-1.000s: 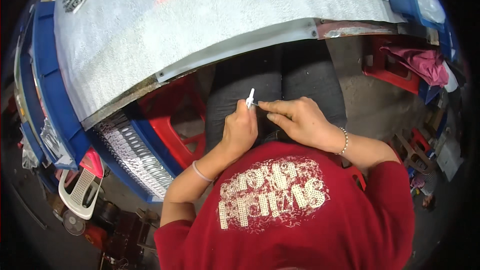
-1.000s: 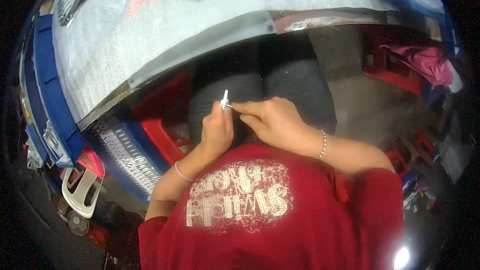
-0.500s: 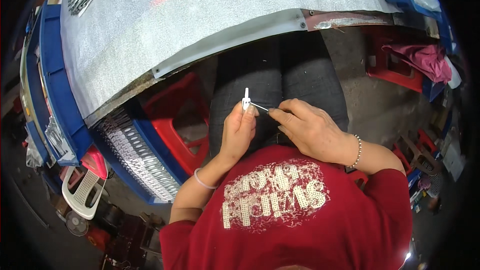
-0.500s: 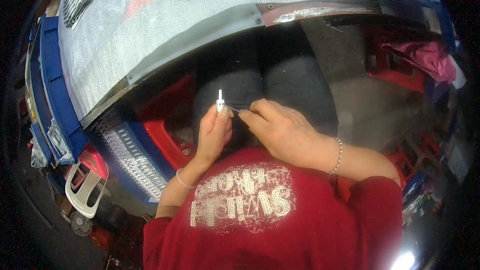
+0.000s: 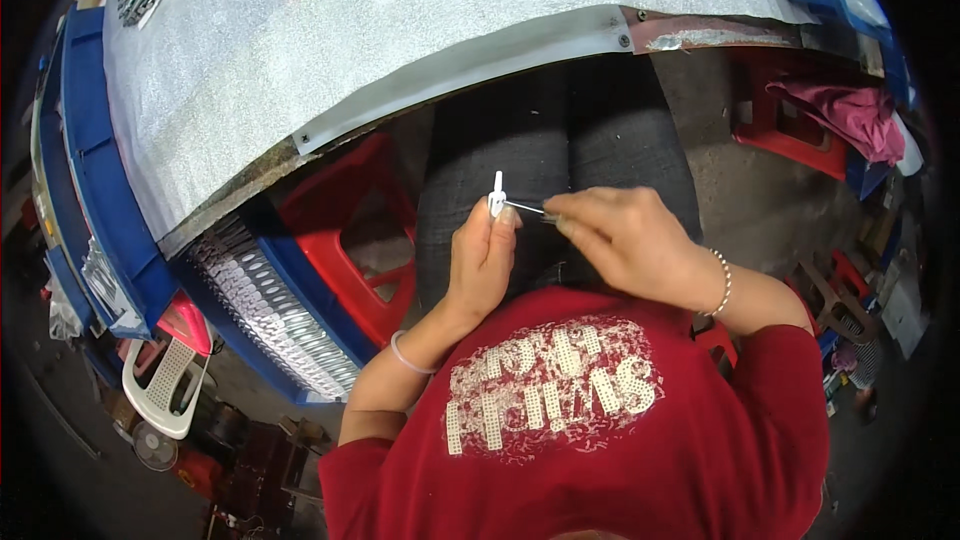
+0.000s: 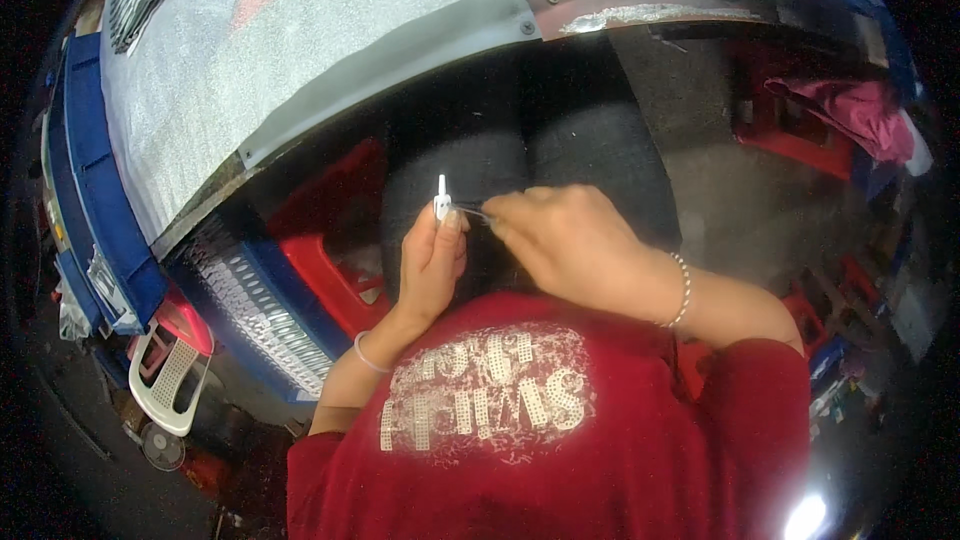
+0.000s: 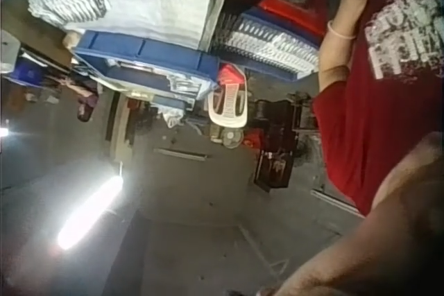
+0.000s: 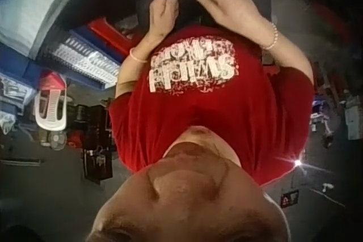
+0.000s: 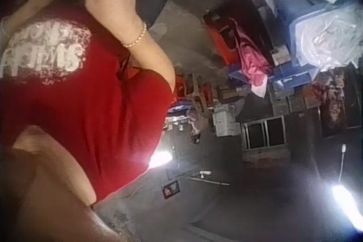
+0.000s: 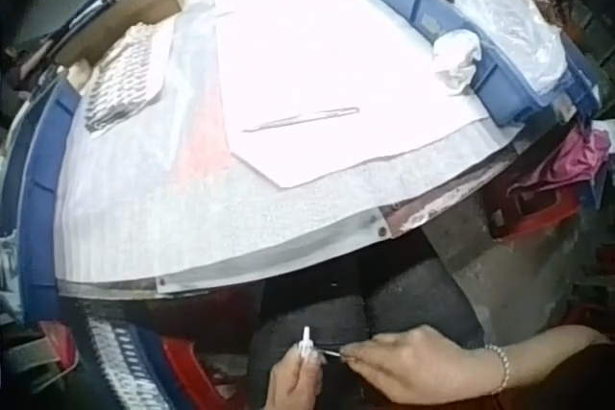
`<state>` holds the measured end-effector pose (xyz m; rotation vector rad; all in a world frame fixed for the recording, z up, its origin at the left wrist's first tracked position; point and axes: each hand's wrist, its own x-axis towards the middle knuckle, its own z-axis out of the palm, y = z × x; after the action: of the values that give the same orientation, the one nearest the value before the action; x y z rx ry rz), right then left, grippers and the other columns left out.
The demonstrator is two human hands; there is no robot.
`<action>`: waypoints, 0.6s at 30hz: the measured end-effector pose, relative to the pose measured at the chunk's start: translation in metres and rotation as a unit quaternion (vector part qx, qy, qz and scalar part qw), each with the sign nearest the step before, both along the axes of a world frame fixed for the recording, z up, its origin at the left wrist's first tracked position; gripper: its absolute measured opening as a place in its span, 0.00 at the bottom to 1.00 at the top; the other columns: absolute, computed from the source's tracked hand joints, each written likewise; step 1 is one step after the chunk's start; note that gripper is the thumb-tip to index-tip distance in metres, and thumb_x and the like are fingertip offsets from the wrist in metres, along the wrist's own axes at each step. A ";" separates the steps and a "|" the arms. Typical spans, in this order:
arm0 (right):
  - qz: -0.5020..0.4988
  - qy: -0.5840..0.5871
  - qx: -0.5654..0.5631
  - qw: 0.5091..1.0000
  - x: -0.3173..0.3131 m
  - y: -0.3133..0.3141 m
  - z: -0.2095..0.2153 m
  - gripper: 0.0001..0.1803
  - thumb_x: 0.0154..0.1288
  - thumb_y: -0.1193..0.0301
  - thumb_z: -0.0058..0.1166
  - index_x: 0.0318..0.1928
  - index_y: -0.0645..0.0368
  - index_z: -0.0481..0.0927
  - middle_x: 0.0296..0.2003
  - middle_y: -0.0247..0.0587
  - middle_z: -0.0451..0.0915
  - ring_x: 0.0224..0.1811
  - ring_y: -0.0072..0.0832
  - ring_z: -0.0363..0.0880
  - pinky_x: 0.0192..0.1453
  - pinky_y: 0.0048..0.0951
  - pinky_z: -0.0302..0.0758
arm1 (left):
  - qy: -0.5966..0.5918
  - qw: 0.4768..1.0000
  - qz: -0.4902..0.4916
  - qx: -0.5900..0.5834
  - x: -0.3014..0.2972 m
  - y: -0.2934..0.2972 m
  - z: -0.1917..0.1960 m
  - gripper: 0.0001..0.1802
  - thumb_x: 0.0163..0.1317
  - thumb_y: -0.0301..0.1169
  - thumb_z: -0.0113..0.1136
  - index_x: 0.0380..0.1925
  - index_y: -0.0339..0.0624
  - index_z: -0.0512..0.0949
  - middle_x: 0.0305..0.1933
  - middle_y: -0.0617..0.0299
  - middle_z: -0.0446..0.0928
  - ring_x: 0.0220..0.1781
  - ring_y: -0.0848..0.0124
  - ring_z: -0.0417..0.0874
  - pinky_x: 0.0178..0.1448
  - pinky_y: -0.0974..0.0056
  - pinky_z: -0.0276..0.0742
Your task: Manually assemble small hardware components using a hand tool and cleaning them with a cloth.
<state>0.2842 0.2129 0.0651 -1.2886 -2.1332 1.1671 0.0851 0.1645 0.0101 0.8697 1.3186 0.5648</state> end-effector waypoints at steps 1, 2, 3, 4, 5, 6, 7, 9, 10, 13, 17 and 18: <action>0.003 0.040 0.034 0.999 0.000 0.006 -0.007 0.17 0.57 0.76 0.60 0.49 0.62 0.79 0.25 0.40 0.74 0.20 0.33 0.77 0.22 0.28 0.74 | -0.002 1.000 0.000 0.002 0.000 -0.001 -0.001 0.11 0.72 0.31 0.46 0.32 0.35 0.69 0.20 0.52 0.70 0.19 0.62 0.72 0.25 0.60 0.66; 0.004 0.039 0.033 0.999 0.000 0.004 -0.002 0.17 0.57 0.76 0.60 0.49 0.62 0.79 0.25 0.40 0.74 0.20 0.33 0.77 0.22 0.28 0.74 | -0.002 1.000 0.002 0.001 0.001 -0.001 -0.003 0.11 0.72 0.31 0.46 0.32 0.35 0.69 0.20 0.52 0.70 0.19 0.62 0.72 0.25 0.60 0.66; 0.092 -0.077 0.077 0.990 -0.004 0.004 0.012 0.17 0.57 0.75 0.59 0.49 0.62 0.80 0.25 0.42 0.75 0.20 0.34 0.77 0.22 0.28 0.75 | 0.023 0.998 -0.005 0.051 0.002 -0.002 -0.006 0.11 0.72 0.31 0.46 0.33 0.35 0.68 0.19 0.50 0.70 0.18 0.59 0.73 0.24 0.59 0.66; 0.178 -0.191 0.120 0.958 -0.007 0.003 0.020 0.17 0.57 0.75 0.59 0.49 0.63 0.80 0.25 0.44 0.75 0.20 0.35 0.77 0.23 0.28 0.75 | 0.049 0.994 -0.012 0.102 0.002 -0.003 -0.008 0.11 0.72 0.31 0.46 0.33 0.35 0.68 0.19 0.49 0.70 0.18 0.55 0.74 0.23 0.58 0.65; 0.184 -0.179 0.140 0.956 -0.009 0.001 0.013 0.17 0.56 0.76 0.60 0.49 0.63 0.80 0.23 0.43 0.75 0.20 0.34 0.77 0.22 0.28 0.75 | 0.048 0.994 -0.011 0.100 0.003 -0.002 -0.008 0.11 0.72 0.31 0.46 0.33 0.35 0.68 0.19 0.49 0.70 0.18 0.55 0.74 0.23 0.58 0.65; 0.184 -0.181 0.141 0.956 -0.010 0.001 0.009 0.17 0.56 0.76 0.60 0.49 0.63 0.80 0.23 0.43 0.75 0.20 0.34 0.77 0.22 0.28 0.75 | 0.098 0.984 -0.018 0.149 0.004 0.001 -0.008 0.10 0.72 0.30 0.46 0.33 0.35 0.68 0.19 0.47 0.71 0.19 0.51 0.75 0.23 0.55 0.65; 0.127 -0.139 0.094 0.978 -0.012 0.000 0.006 0.18 0.56 0.76 0.60 0.48 0.63 0.80 0.24 0.42 0.76 0.21 0.33 0.77 0.23 0.28 0.75 | 0.148 0.969 -0.024 0.198 0.005 0.003 -0.006 0.09 0.72 0.30 0.46 0.34 0.34 0.67 0.19 0.45 0.71 0.21 0.47 0.76 0.23 0.53 0.66; -0.006 0.023 -0.003 1.000 -0.013 0.000 -0.011 0.18 0.54 0.76 0.63 0.47 0.63 0.80 0.29 0.44 0.80 0.25 0.32 0.80 0.30 0.29 0.77 | 0.160 0.965 -0.032 0.206 0.006 0.001 -0.008 0.09 0.72 0.29 0.46 0.34 0.34 0.67 0.20 0.43 0.71 0.22 0.44 0.76 0.23 0.52 0.66; -0.055 0.083 -0.178 0.979 -0.008 0.002 -0.016 0.17 0.55 0.76 0.62 0.47 0.63 0.81 0.31 0.46 0.81 0.26 0.33 0.81 0.32 0.30 0.77 | 0.174 0.961 -0.041 0.212 0.006 0.001 -0.009 0.09 0.71 0.29 0.46 0.34 0.33 0.66 0.21 0.42 0.72 0.24 0.42 0.77 0.24 0.50 0.66; 0.051 -0.059 -0.111 0.991 -0.011 0.007 0.002 0.17 0.58 0.73 0.59 0.49 0.60 0.81 0.29 0.44 0.80 0.24 0.34 0.81 0.29 0.31 0.78 | 0.148 0.964 -0.037 0.216 0.008 0.001 -0.010 0.09 0.71 0.28 0.47 0.34 0.33 0.67 0.21 0.42 0.72 0.24 0.42 0.77 0.24 0.51 0.66; 0.205 -0.231 0.048 0.950 -0.021 0.009 0.019 0.23 0.56 0.71 0.53 0.54 0.56 0.78 0.23 0.43 0.78 0.24 0.39 0.81 0.29 0.37 0.80 | 0.121 0.973 -0.018 0.196 0.003 -0.002 -0.010 0.08 0.71 0.27 0.47 0.33 0.32 0.67 0.21 0.42 0.73 0.24 0.44 0.78 0.24 0.52 0.67; 0.225 -0.243 0.063 0.941 -0.022 0.013 0.019 0.23 0.55 0.71 0.53 0.55 0.56 0.78 0.24 0.43 0.79 0.24 0.40 0.82 0.29 0.37 0.80 | 0.115 0.968 -0.007 0.222 0.004 -0.001 -0.013 0.08 0.70 0.27 0.47 0.34 0.32 0.68 0.21 0.42 0.73 0.23 0.44 0.78 0.24 0.52 0.67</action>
<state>0.2624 0.2256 0.0846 -1.1518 -2.9309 0.9042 0.0892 0.1639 -0.0031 1.3440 1.4172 0.7830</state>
